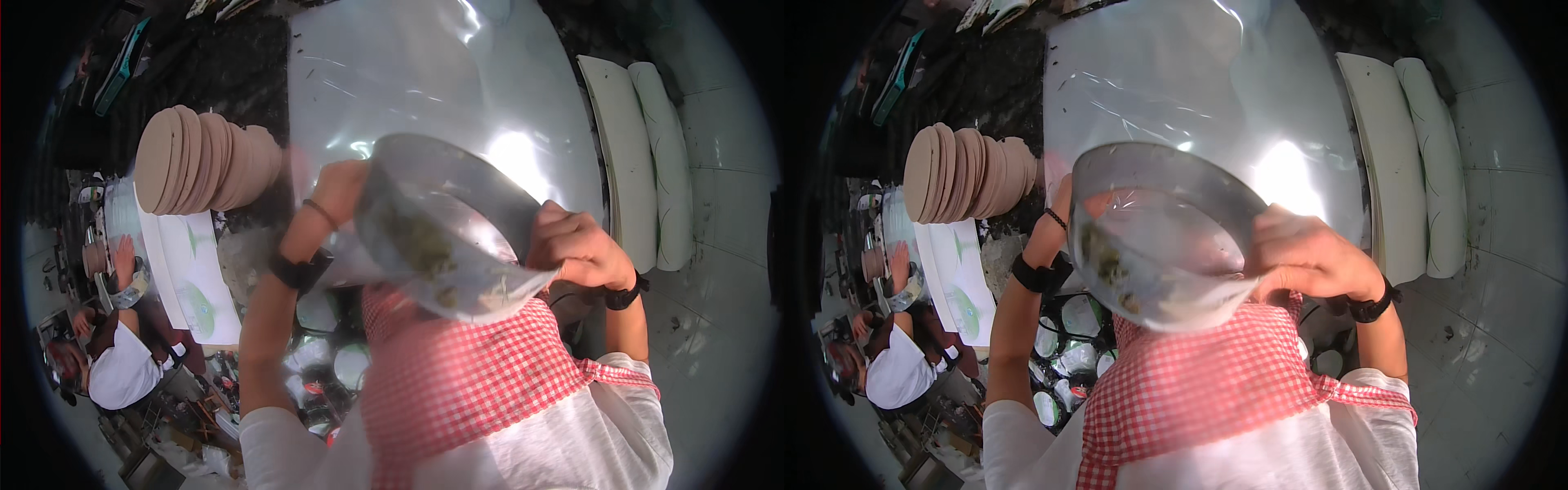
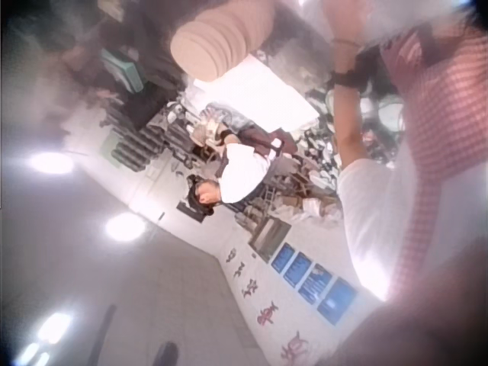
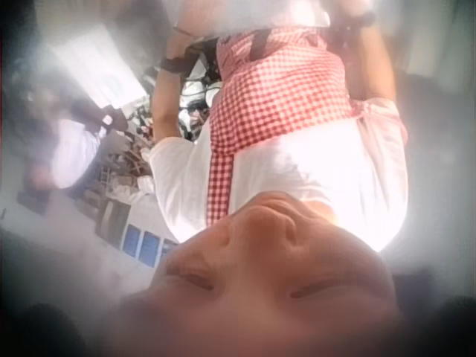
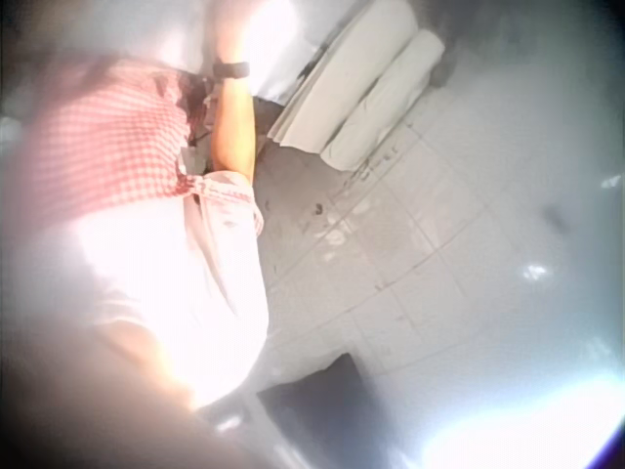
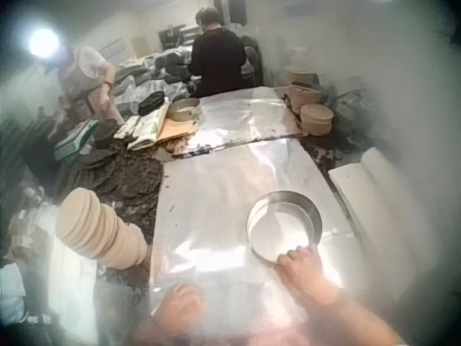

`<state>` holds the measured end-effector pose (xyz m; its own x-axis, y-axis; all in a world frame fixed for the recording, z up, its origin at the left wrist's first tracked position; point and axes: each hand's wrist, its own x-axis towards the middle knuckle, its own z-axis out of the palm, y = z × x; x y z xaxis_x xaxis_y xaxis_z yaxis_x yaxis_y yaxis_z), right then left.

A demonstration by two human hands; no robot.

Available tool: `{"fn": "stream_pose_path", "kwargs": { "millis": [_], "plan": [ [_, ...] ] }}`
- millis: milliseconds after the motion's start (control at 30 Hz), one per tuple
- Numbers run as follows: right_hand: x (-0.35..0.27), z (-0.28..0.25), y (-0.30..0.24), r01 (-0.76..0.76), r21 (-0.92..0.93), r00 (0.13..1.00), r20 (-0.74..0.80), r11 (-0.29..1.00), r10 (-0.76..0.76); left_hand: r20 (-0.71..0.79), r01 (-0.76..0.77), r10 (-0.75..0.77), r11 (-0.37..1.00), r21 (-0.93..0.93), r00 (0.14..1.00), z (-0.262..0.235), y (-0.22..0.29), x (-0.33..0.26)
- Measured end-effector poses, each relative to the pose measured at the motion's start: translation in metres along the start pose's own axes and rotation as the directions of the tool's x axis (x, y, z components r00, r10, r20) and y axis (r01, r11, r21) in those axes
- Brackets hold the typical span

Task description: The person assembles food items by placing a dark circular sheet on a surface, adding a light-colored disc, and then using a metal ring mold to wrap the assembly in plastic film. They handle dark sheets, food discs, and plastic wrap by hand to create multiple stacked products.

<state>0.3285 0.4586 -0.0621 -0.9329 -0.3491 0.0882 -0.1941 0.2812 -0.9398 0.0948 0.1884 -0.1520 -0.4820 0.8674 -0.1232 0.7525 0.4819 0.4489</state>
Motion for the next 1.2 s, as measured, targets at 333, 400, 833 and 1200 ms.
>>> {"fn": "stream_pose_path", "kwargs": {
  "millis": [333, 400, 833, 1200],
  "plan": [
    [0.088, 0.052, 0.081, 0.071, -0.711, 0.982, -0.072, 0.7, -0.173, -0.334, -0.484, 0.491, 0.868, 0.112, 0.804, -0.061, 0.024, -0.02],
    [0.086, 0.077, 0.027, 0.248, -0.401, 0.964, 0.197, 0.882, -0.181, -0.349, -0.462, 0.513, 0.858, 0.223, 0.784, -0.032, 0.01, -0.052],
    [0.229, -0.036, 0.027, 0.15, -0.672, 0.984, 0.173, 0.725, -0.043, -0.745, 0.397, -0.08, 0.881, 0.258, 0.662, -0.117, -0.039, -0.1],
    [0.567, 0.094, 0.215, 0.05, -0.998, 0.974, 0.039, 0.047, -0.223, -0.778, 0.633, -0.264, 0.744, 0.213, 0.571, -0.155, -0.108, -0.096]
  ]
}}
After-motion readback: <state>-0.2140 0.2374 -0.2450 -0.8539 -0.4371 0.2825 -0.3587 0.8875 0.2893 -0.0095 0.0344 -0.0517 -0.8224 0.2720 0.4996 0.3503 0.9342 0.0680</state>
